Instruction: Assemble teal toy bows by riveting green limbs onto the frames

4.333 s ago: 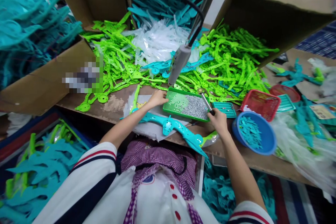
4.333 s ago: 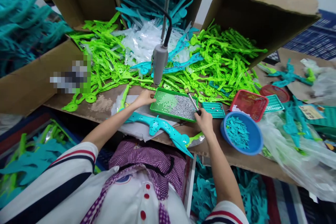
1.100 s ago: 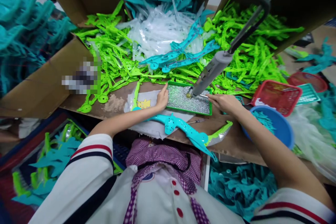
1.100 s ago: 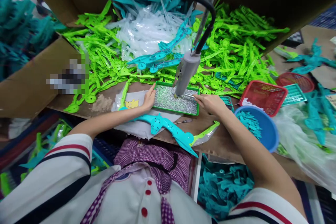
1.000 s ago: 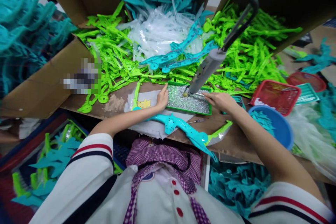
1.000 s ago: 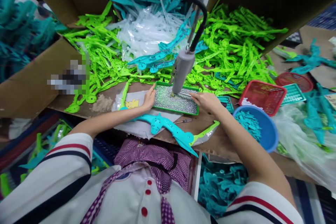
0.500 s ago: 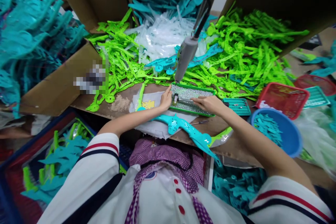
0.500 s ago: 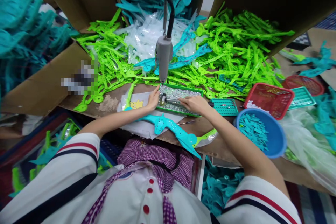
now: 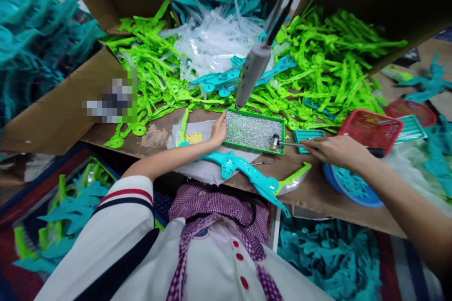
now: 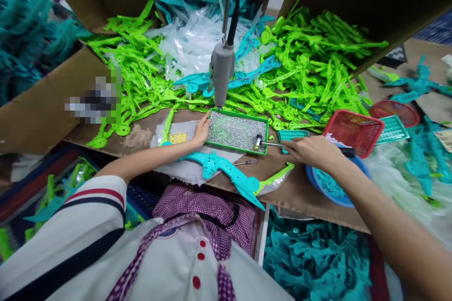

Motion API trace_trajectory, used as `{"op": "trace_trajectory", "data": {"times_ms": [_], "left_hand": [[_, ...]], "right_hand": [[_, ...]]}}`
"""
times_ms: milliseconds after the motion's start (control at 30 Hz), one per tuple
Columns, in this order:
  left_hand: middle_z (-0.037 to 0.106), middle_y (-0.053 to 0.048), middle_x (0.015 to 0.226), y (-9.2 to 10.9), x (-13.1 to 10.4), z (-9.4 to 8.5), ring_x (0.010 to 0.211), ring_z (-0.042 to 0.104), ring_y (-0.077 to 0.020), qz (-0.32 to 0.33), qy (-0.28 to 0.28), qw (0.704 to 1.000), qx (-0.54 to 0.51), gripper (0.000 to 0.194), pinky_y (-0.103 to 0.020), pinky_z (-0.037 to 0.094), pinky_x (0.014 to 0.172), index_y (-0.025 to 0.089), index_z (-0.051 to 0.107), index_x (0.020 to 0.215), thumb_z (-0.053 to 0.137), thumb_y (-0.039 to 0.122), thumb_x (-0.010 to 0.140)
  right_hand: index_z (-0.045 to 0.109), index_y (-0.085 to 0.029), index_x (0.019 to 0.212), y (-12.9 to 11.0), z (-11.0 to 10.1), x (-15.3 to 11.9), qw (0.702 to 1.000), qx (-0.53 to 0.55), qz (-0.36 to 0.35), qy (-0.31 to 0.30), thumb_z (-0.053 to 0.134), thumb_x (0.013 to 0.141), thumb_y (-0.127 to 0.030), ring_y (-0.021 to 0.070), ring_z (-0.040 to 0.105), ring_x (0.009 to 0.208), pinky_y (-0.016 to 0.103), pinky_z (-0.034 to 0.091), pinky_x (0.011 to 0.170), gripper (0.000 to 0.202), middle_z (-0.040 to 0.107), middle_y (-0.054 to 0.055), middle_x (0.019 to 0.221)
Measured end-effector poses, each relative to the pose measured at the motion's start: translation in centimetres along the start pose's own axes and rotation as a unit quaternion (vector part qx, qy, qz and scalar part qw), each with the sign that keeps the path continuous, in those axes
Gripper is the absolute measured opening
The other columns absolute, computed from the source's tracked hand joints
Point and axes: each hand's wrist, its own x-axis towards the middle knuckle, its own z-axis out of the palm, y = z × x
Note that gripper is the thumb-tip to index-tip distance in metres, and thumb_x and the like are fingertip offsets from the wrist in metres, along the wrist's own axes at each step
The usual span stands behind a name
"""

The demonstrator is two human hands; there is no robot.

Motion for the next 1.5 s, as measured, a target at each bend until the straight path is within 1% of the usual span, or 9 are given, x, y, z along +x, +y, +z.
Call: {"op": "trace_trajectory", "data": {"times_ms": [433,567,700,800,933,1033,1200,1300,1500], "left_hand": [[0.05,-0.004,0.155,-0.2,0.1,-0.2,0.146,0.043,-0.0197,0.006,-0.005,1.0,0.0,0.05,-0.035,0.029,0.125,0.02,0.052,0.148,0.042,0.02,0.099],[0.049,-0.004,0.155,-0.2,0.0,-0.3,0.146,0.044,-0.0204,0.008,-0.015,1.0,0.002,0.05,-0.036,0.03,0.124,0.02,0.052,0.148,0.042,0.02,0.099],[0.05,-0.001,0.154,-0.4,0.0,-0.3,0.145,0.045,-0.021,0.014,-0.012,1.0,-0.004,0.049,-0.037,0.03,0.124,0.024,0.054,0.147,0.042,0.021,0.099],[0.052,-0.001,0.153,-0.6,0.2,-0.1,0.145,0.045,-0.0217,0.006,-0.006,1.0,-0.011,0.049,-0.037,0.03,0.125,0.025,0.055,0.145,0.043,0.02,0.098],[0.05,0.0,0.154,-0.7,0.3,0.0,0.145,0.045,-0.0209,0.013,-0.002,1.0,-0.01,0.05,-0.037,0.029,0.125,0.025,0.054,0.146,0.042,0.019,0.098],[0.05,0.0,0.154,-0.6,0.3,-0.1,0.145,0.044,-0.0209,0.014,-0.005,1.0,-0.006,0.049,-0.037,0.029,0.125,0.025,0.054,0.146,0.044,0.02,0.098],[0.052,0.0,0.153,-0.4,0.3,-0.2,0.146,0.043,-0.0202,0.014,-0.005,1.0,-0.001,0.049,-0.037,0.027,0.125,0.025,0.057,0.144,0.043,0.018,0.098],[0.051,0.0,0.154,-0.5,0.3,0.0,0.146,0.044,-0.0201,0.013,-0.001,1.0,-0.005,0.049,-0.038,0.028,0.125,0.026,0.057,0.144,0.043,0.018,0.098],[0.053,0.0,0.152,-0.4,0.5,0.1,0.145,0.046,-0.0222,0.003,0.003,1.0,-0.008,0.048,-0.038,0.03,0.124,0.027,0.058,0.143,0.044,0.017,0.098]], "right_hand": [[0.05,-0.027,0.148,-10.9,-0.8,9.7,0.991,0.069,-0.057,0.097,0.019,0.105,-0.045,0.0198,0.068,0.076,0.029,0.028,0.059,0.056,0.075,0.012,0.113],[0.062,-0.022,0.134,-9.2,-0.1,9.9,0.994,0.058,0.015,0.097,0.016,0.105,-0.047,0.0224,0.07,0.081,0.029,0.027,0.058,0.06,0.075,0.013,0.114],[0.056,-0.025,0.14,-5.6,1.5,4.6,0.995,0.014,0.042,0.087,0.019,0.105,-0.045,0.0217,0.069,0.073,0.03,0.025,0.054,0.055,0.075,0.012,0.11],[0.055,-0.025,0.142,-6.2,1.9,2.1,0.998,0.004,0.011,0.069,0.022,0.104,-0.044,0.0198,0.069,0.069,0.03,0.024,0.053,0.053,0.075,0.013,0.111],[0.049,-0.028,0.147,-9.9,1.1,5.0,0.995,0.037,-0.001,0.09,0.018,0.105,-0.045,0.0207,0.07,0.074,0.029,0.026,0.055,0.055,0.075,0.012,0.111],[0.05,-0.027,0.145,-10.3,0.4,7.3,0.992,0.061,0.031,0.107,0.016,0.105,-0.045,0.0216,0.071,0.078,0.029,0.029,0.056,0.056,0.075,0.012,0.114],[0.053,-0.026,0.143,-8.0,1.1,4.2,0.996,0.033,0.05,0.069,0.02,0.105,-0.045,0.0229,0.071,0.075,0.029,0.029,0.056,0.054,0.076,0.013,0.109],[0.051,-0.027,0.145,-9.3,1.0,3.3,0.998,0.03,0.013,0.057,0.019,0.105,-0.045,0.0226,0.071,0.074,0.029,0.029,0.056,0.055,0.076,0.013,0.107],[0.05,-0.027,0.146,-12.1,-1.3,8.5,0.994,0.075,0.009,0.083,0.015,0.105,-0.046,0.0248,0.07,0.079,0.032,0.032,0.06,0.057,0.074,0.013,0.112]]}}
